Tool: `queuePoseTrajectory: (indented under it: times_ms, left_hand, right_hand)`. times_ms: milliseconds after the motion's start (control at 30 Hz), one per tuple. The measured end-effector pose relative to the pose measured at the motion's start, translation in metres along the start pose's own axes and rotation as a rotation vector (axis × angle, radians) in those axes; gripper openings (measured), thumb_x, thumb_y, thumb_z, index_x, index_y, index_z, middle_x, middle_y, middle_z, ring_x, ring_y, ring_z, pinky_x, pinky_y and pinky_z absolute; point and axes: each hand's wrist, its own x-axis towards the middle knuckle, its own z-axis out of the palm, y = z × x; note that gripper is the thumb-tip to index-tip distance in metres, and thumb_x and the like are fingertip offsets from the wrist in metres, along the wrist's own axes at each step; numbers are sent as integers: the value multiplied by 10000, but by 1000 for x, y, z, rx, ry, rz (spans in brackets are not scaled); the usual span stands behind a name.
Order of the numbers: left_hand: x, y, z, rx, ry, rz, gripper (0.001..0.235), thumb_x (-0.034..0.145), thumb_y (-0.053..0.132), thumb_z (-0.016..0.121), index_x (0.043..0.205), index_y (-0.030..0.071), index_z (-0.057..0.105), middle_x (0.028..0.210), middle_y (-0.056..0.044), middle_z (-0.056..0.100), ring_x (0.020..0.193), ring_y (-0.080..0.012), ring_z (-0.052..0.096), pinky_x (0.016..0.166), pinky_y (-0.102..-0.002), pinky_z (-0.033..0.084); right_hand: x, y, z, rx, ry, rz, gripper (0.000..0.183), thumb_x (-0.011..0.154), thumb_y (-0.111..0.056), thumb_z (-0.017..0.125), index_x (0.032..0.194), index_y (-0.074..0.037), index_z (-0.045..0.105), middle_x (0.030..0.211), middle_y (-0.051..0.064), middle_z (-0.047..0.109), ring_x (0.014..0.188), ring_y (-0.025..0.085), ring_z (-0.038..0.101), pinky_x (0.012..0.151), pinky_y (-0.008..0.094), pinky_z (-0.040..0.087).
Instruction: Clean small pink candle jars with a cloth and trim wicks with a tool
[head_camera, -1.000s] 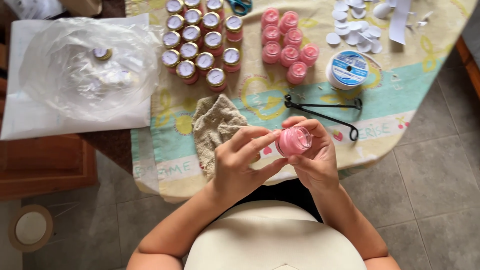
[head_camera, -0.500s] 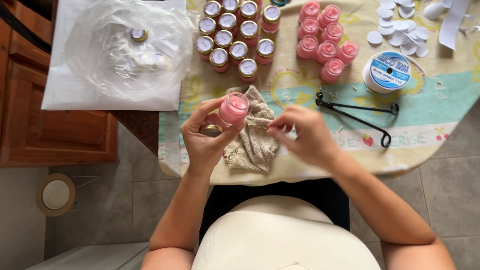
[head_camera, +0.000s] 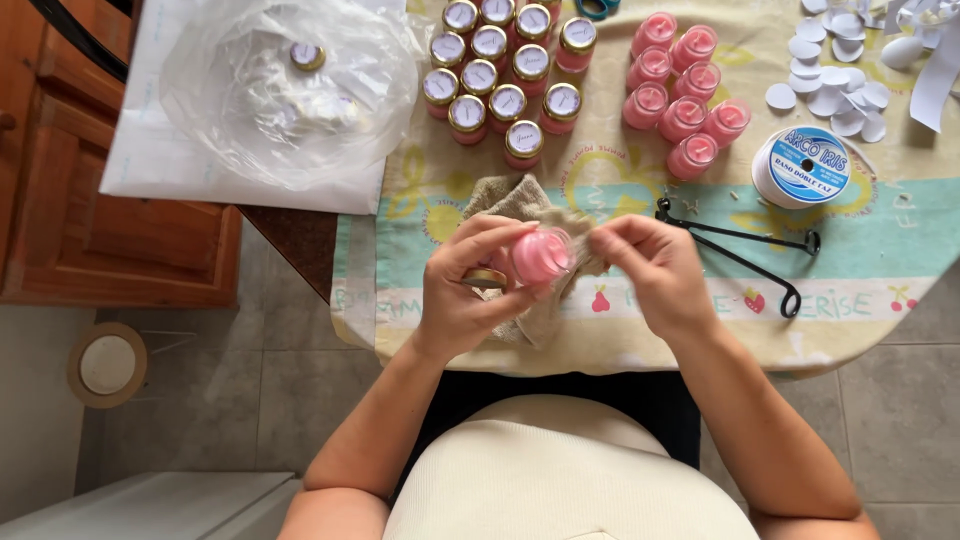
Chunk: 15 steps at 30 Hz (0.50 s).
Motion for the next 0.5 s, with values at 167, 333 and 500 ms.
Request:
queuePoseTrajectory:
  times_ms: [167, 333, 500]
  left_hand:
    - [1, 6, 6, 146, -42, 108, 515, 701, 50, 937, 1180, 65, 747, 1086, -105, 709, 532, -101, 636, 473, -213, 540]
    - [3, 9, 4, 207, -57, 158, 507, 717, 37, 926, 1189, 89, 747, 1105, -98, 706, 543, -118, 638, 473, -234, 551]
    - [4, 10, -5, 254, -117, 181, 415, 780, 97, 904, 1166, 98, 750, 1135, -81, 730, 555, -117, 639, 495, -249, 544]
  right_hand:
    - [-10, 4, -8, 233, 34, 63, 111, 970, -28, 702, 1022, 69, 716, 768, 113, 666, 731, 114, 600, 723, 262, 553]
    - [-14, 5, -4, 168, 2, -163, 83, 934, 103, 688, 1013, 124, 672, 829, 181, 642, 804, 185, 644, 748, 301, 538]
    - [-16, -7, 5, -128, -79, -498, 278, 777, 141, 832, 1014, 137, 687, 913, 207, 678, 843, 248, 683, 806, 355, 580]
